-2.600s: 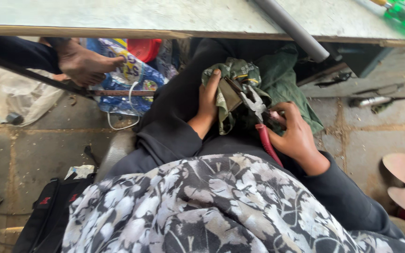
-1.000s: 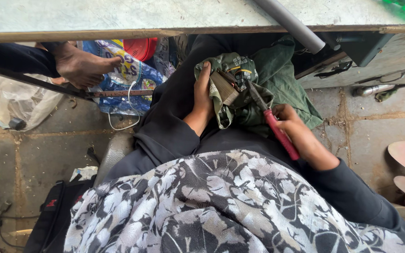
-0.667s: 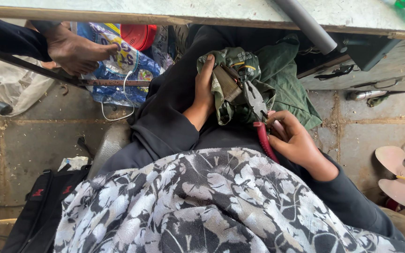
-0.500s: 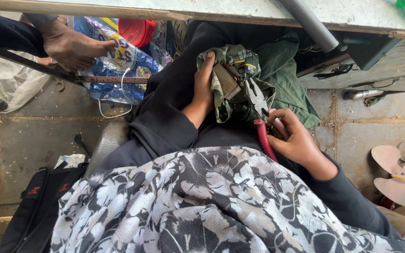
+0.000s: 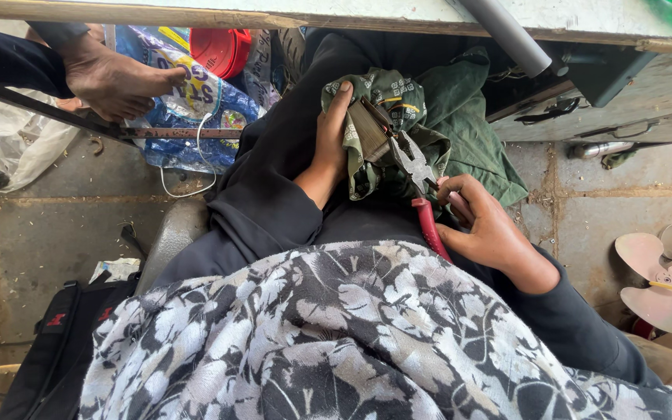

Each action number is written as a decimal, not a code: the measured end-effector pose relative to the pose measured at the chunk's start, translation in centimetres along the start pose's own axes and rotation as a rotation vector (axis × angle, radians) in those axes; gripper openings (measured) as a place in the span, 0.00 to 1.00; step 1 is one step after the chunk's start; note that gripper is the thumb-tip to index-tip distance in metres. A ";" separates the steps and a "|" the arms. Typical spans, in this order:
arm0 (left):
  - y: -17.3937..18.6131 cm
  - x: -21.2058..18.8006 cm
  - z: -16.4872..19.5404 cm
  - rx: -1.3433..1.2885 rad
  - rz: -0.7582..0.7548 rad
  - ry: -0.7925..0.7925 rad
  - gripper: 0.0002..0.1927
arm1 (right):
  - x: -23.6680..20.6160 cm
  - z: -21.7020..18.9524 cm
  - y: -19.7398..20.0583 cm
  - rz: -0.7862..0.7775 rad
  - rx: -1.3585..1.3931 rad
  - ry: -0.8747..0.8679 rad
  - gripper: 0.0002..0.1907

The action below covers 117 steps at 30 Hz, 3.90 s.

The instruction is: The person disassembles an electrical transformer by hand using pliers, a screwdriver, and a hammer to remove the metal casing and components.

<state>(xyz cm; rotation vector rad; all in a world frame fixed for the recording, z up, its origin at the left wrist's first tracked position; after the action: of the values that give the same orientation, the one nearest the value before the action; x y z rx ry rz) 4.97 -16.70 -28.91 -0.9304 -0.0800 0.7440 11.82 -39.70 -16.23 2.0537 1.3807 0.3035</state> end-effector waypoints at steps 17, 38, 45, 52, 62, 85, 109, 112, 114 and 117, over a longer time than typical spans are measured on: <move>0.3 0.1 -0.4 0.102 0.021 -0.073 0.29 | -0.1 -0.2 0.3 -0.038 -0.028 -0.060 0.23; 0.8 0.8 -1.4 0.156 -0.028 -0.146 0.21 | -0.3 1.1 0.1 -0.112 -0.217 -0.218 0.28; 1.3 1.0 -2.0 0.195 0.048 -0.202 0.23 | -0.4 0.6 0.1 -0.150 -0.093 -0.110 0.33; 2.1 1.2 -2.6 0.271 0.099 -0.209 0.29 | 0.0 -0.9 -1.1 -0.117 -0.400 -0.207 0.45; -0.3 -0.8 -0.6 0.410 -0.053 -0.312 0.33 | 1.7 -1.9 0.6 -0.084 -0.382 -0.013 0.39; -1.4 -1.6 0.1 0.048 -0.066 -0.005 0.18 | 1.3 6.8 -1.4 -0.242 0.393 -0.213 0.57; -2.2 -1.7 -2.2 -0.253 -0.131 0.292 0.27 | 1.7 3.1 -1.4 -0.099 0.371 0.029 0.35; -2.0 -1.8 -2.2 -0.219 -0.090 0.327 0.28 | 2.0 3.4 -1.7 -0.067 0.432 -0.085 0.35; -2.1 -1.9 -1.9 -0.197 -0.082 0.324 0.28 | 2.3 3.0 -1.8 -0.076 0.466 -0.100 0.37; -2.5 -2.0 -1.4 -0.180 -0.108 0.303 0.29 | 2.9 2.2 -2.0 -0.108 0.395 -0.035 0.41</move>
<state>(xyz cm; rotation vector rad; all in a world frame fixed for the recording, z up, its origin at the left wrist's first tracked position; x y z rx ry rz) 5.32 -19.83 -27.39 -1.1920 0.0706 0.4945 12.64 -37.47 -19.57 2.2702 1.6232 -0.0586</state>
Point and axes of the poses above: each hand's wrist, its own x-axis towards the middle knuckle, its own y-axis out of the back of the hand, z = x × y, the point moved 6 cm from there along x, towards the middle knuckle, and after that the axes turned 2 degrees about z, right-handed, at the moved point
